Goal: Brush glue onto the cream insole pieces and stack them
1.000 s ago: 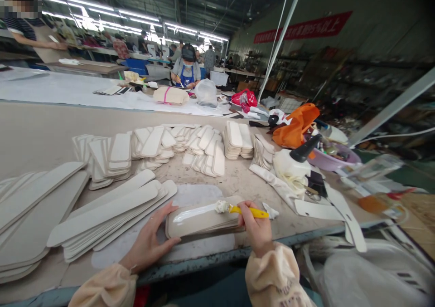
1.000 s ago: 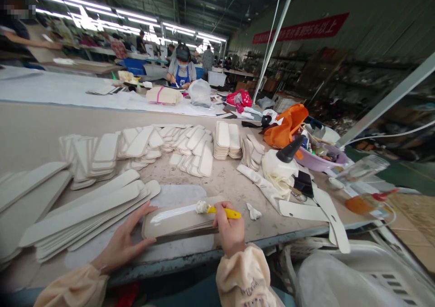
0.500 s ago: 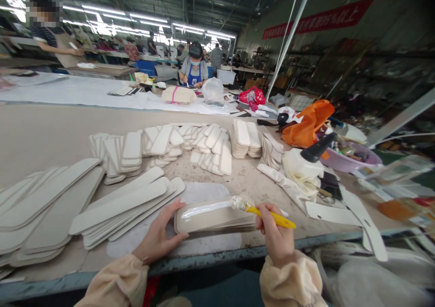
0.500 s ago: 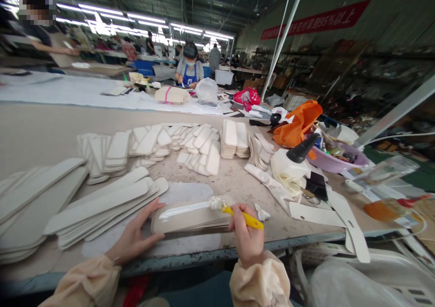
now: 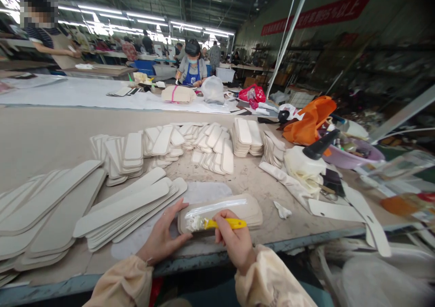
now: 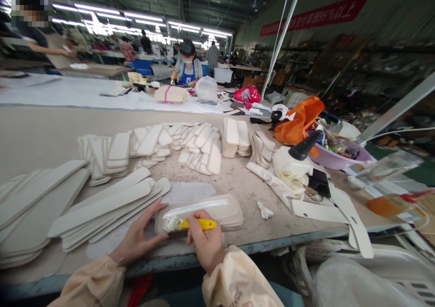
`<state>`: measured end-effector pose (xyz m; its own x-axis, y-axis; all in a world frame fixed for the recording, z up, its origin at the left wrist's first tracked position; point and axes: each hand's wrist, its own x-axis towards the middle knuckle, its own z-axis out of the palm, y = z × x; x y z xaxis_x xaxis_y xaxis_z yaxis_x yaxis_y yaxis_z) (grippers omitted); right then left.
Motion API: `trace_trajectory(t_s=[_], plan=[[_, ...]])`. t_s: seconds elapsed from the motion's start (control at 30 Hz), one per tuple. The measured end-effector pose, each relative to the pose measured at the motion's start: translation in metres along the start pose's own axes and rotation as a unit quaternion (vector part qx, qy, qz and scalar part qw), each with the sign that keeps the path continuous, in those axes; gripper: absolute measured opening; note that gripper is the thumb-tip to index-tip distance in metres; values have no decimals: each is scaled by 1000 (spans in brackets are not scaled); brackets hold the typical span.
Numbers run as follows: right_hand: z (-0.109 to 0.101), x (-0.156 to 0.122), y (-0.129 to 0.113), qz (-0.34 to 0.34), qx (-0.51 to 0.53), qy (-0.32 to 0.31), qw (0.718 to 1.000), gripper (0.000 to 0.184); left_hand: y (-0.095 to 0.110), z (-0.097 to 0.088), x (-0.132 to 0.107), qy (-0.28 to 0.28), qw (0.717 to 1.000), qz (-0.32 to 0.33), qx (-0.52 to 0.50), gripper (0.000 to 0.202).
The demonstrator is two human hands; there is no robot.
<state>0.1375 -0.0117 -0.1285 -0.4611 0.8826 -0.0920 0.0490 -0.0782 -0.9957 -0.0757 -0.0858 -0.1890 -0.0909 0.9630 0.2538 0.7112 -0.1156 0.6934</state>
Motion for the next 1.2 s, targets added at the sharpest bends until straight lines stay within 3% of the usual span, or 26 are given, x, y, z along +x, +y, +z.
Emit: trace_trajectory(t_s=[0.3,0.5,0.63,0.8,0.93,1.07,1.2], plan=[[-65,2,-5,-13,-62,126,990,30,0,-1,2,7,999,-5,39,74],[-113,-1,-11,-24,-142,228,963,28,-6,0,2,16,998,9,64,73],[-132,-6,-14,-19,-194,270,943,27,-5,-1,3,18,997,14,74,77],[-129,-8,-17,-63,-107,296,947,33,-5,0,3,18,996,18,86,82],[-110,0,-10,-78,-49,256,962,35,-4,-1,4,21,996,20,88,81],[-101,8,0,-64,-84,210,972,36,-3,-2,4,18,996,15,85,79],[-114,7,-1,-56,-148,260,952,34,-6,-1,4,9,996,16,87,76]])
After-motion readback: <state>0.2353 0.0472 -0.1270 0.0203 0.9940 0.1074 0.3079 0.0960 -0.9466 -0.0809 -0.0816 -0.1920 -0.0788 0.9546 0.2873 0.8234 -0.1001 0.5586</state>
